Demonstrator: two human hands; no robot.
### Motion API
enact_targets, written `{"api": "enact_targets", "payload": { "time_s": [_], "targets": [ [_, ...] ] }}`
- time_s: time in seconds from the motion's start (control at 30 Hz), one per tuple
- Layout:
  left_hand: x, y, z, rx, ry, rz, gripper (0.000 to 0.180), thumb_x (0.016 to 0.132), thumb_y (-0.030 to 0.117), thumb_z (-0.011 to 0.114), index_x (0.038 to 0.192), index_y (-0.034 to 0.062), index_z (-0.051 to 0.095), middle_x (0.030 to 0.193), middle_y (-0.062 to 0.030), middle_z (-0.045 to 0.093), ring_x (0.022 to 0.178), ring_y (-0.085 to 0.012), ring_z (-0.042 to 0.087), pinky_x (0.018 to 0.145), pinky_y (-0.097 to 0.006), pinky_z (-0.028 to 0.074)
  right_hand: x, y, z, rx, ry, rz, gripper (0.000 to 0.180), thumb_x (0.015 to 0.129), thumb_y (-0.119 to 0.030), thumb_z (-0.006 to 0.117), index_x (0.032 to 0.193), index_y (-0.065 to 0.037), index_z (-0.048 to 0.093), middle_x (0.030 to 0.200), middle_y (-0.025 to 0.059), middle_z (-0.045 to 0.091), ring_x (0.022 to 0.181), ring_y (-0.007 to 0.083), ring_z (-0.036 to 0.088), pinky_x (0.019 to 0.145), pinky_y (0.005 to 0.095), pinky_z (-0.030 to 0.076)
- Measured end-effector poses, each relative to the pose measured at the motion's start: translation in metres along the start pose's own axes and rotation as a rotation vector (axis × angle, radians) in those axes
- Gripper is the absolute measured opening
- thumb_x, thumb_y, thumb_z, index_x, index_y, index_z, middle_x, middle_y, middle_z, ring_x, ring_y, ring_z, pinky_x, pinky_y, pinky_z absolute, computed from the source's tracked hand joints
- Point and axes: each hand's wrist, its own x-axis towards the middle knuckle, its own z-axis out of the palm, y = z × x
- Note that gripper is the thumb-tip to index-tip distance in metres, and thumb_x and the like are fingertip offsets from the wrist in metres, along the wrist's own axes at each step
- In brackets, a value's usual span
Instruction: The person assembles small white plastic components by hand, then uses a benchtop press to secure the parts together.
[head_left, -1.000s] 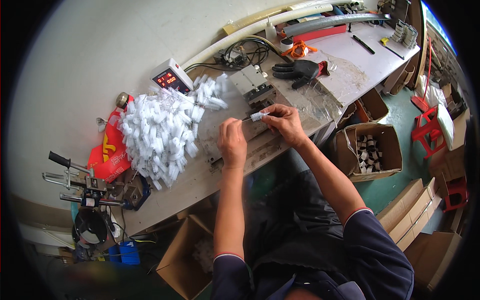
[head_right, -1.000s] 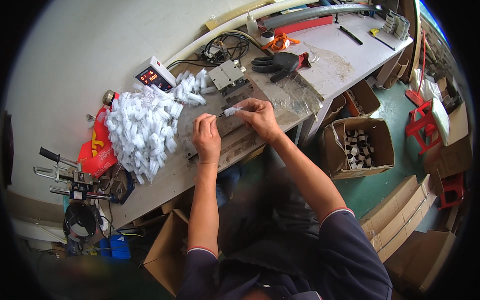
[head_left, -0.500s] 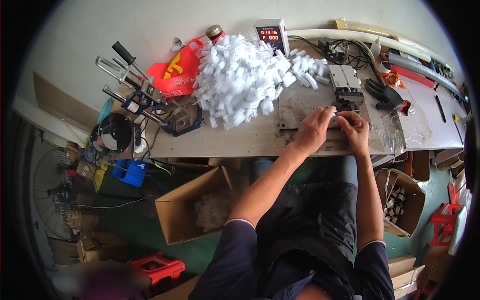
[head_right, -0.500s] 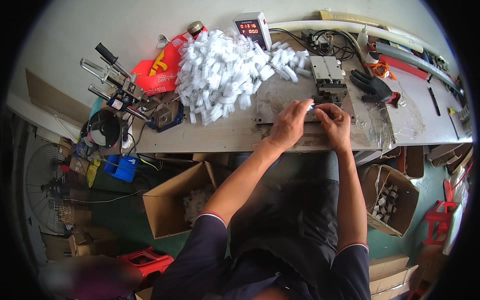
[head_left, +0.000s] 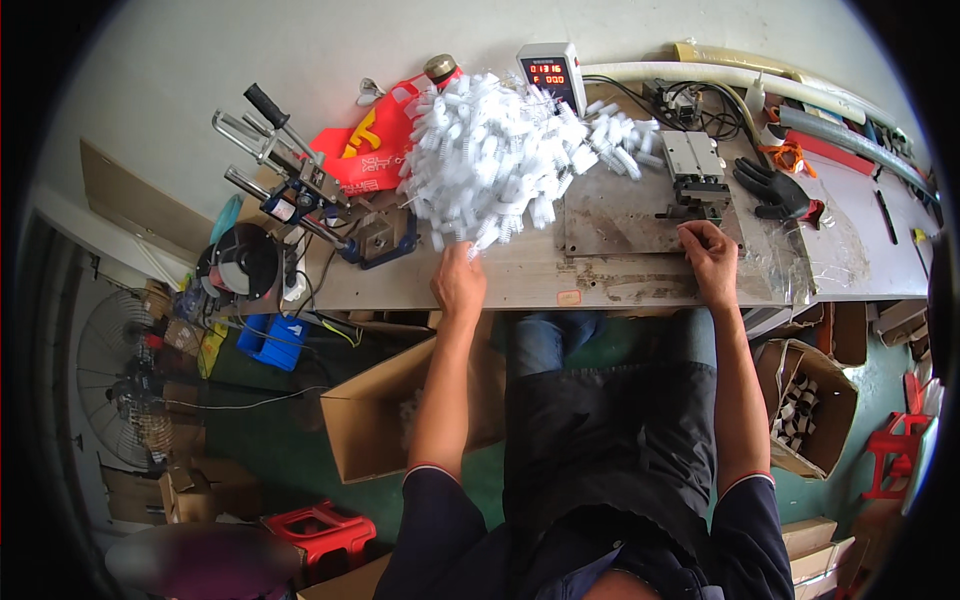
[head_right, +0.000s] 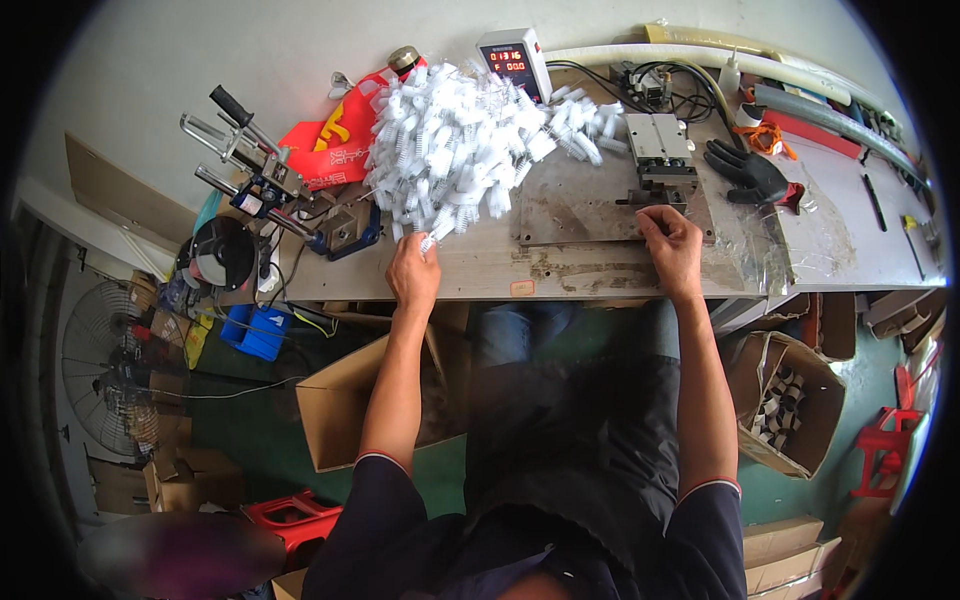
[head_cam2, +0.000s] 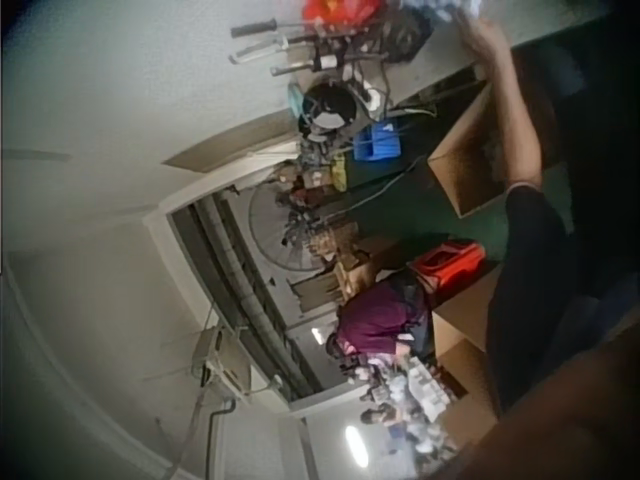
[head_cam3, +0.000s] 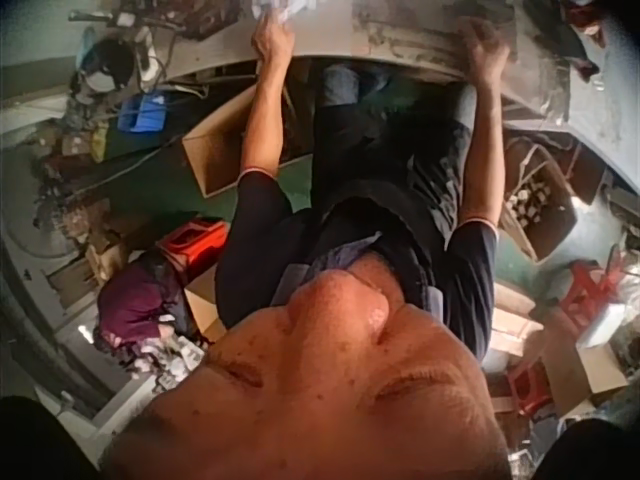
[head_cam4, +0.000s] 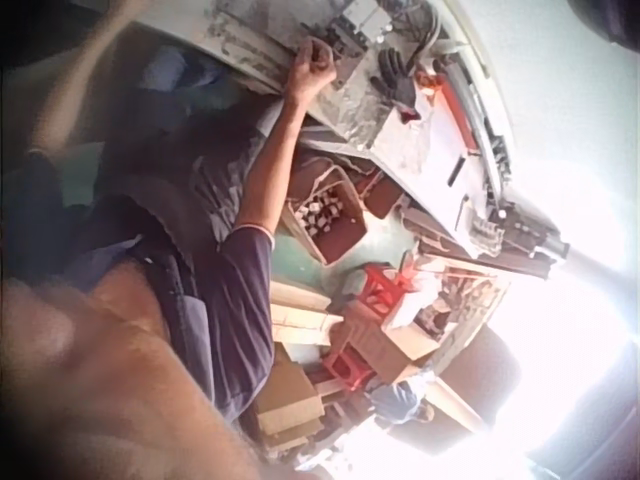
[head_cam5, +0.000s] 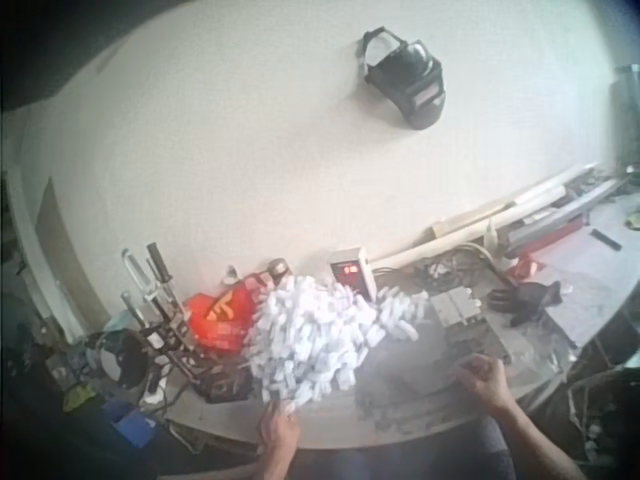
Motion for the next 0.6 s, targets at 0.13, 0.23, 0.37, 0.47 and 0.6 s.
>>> {"api": "enact_targets", "payload": {
  "time_s": [0.13,0.23,0.37,0.47,0.6],
  "targets": [
    [-0.002,-0.001,0.0,0.023,0.087,-0.035,0.015,0.09,0.01,0.069,0.104,0.0079,0.066,0.099,-0.0138,0.067,0.094,-0.0396,0.067,0.078,-0.05,0.052,-0.001,0.0,0.001,0.009,0.01,-0.005,0.014,0.097,-0.01,0.07,0.102,0.003,0.073,0.081,-0.002,0.065,0.074,0.0049,0.055,0.067,0.0226,0.045],
    [-0.01,-0.005,-0.004,0.02,0.124,-0.111,0.019,0.09,0.014,0.072,0.106,0.0051,0.068,0.101,-0.0151,0.07,0.093,-0.0402,0.068,0.078,-0.05,0.052,-0.002,-0.002,0.002,0.005,0.019,-0.014,0.012,0.096,-0.007,0.071,0.1,0.004,0.072,0.08,-0.0021,0.065,0.074,0.0046,0.054,0.068,0.0227,0.045],
    [-0.023,0.0,-0.004,-0.02,0.201,-0.175,0.015,0.091,0.014,0.072,0.102,0.0035,0.068,0.099,-0.0179,0.071,0.089,-0.0414,0.067,0.077,-0.049,0.052,-0.002,0.001,0.002,-0.018,0.031,-0.039,0.012,0.095,-0.006,0.071,0.098,0.005,0.072,0.078,-0.0015,0.064,0.074,0.0046,0.054,0.067,0.0232,0.045],
    [-0.025,0.007,0.002,-0.158,0.142,-0.285,0.016,0.093,0.016,0.073,0.1,0.0021,0.069,0.092,-0.0133,0.073,0.082,-0.0314,0.069,0.076,-0.041,0.053,-0.002,0.0,0.004,-0.054,0.04,-0.077,0.013,0.094,-0.007,0.071,0.098,0.006,0.072,0.078,-0.0011,0.064,0.074,0.0046,0.054,0.066,0.0236,0.046],
    [-0.03,0.055,0.023,-0.707,-0.057,-0.394,0.018,0.096,0.018,0.075,0.103,0.0017,0.071,0.088,0.0016,0.068,0.08,-0.0091,0.059,0.073,-0.028,0.049,-0.006,-0.004,0.008,-0.002,0.01,-0.055,0.013,0.094,-0.008,0.071,0.098,0.005,0.072,0.079,0.0003,0.066,0.076,0.0052,0.056,0.068,0.024,0.047]
  ]
}}
